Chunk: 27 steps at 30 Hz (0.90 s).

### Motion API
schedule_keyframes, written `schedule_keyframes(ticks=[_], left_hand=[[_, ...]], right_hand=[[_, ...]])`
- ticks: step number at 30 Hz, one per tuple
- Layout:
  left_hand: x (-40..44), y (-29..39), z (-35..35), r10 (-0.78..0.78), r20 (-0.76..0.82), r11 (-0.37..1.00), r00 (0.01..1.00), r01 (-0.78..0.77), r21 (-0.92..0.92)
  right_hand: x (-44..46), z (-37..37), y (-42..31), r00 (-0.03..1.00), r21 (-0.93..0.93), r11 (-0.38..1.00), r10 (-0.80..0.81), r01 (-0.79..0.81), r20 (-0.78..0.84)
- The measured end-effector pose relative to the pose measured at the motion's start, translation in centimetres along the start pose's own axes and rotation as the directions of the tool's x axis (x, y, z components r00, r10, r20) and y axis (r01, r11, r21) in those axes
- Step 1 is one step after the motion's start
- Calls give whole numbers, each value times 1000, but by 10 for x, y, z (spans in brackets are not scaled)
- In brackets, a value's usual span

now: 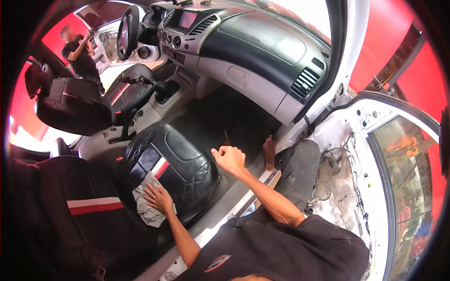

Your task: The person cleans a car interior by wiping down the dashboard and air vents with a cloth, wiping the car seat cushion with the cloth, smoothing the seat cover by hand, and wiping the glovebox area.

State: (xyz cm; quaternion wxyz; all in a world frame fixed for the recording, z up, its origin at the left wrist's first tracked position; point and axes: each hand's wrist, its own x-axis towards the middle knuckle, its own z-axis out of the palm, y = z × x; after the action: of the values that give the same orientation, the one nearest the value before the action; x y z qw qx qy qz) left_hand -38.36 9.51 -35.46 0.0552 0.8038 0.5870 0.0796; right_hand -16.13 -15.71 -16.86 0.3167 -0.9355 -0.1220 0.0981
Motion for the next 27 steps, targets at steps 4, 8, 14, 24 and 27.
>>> schedule_keyframes(ticks=[4,8,14,24,27], left_hand=[[7,-1,-3,78,-17,997,997,-78,6],[71,-12,1,-61,21,994,998,63,-86],[35,22,25,274,-208,893,939,-329,-307],[-57,111,-140,622,316,-529,716,683,-504],[-45,91,-142,747,298,-446,594,781,-438]], right_hand=[[11,-40,-11,983,67,982,-170,174,-64],[14,-92,-8,939,71,953,-276,296,-207],[16,-87,13,981,343,921,-148,183,-128],[-37,40,-20,873,327,849,-473,415,121],[-30,34,-38,786,260,765,-618,589,35]])
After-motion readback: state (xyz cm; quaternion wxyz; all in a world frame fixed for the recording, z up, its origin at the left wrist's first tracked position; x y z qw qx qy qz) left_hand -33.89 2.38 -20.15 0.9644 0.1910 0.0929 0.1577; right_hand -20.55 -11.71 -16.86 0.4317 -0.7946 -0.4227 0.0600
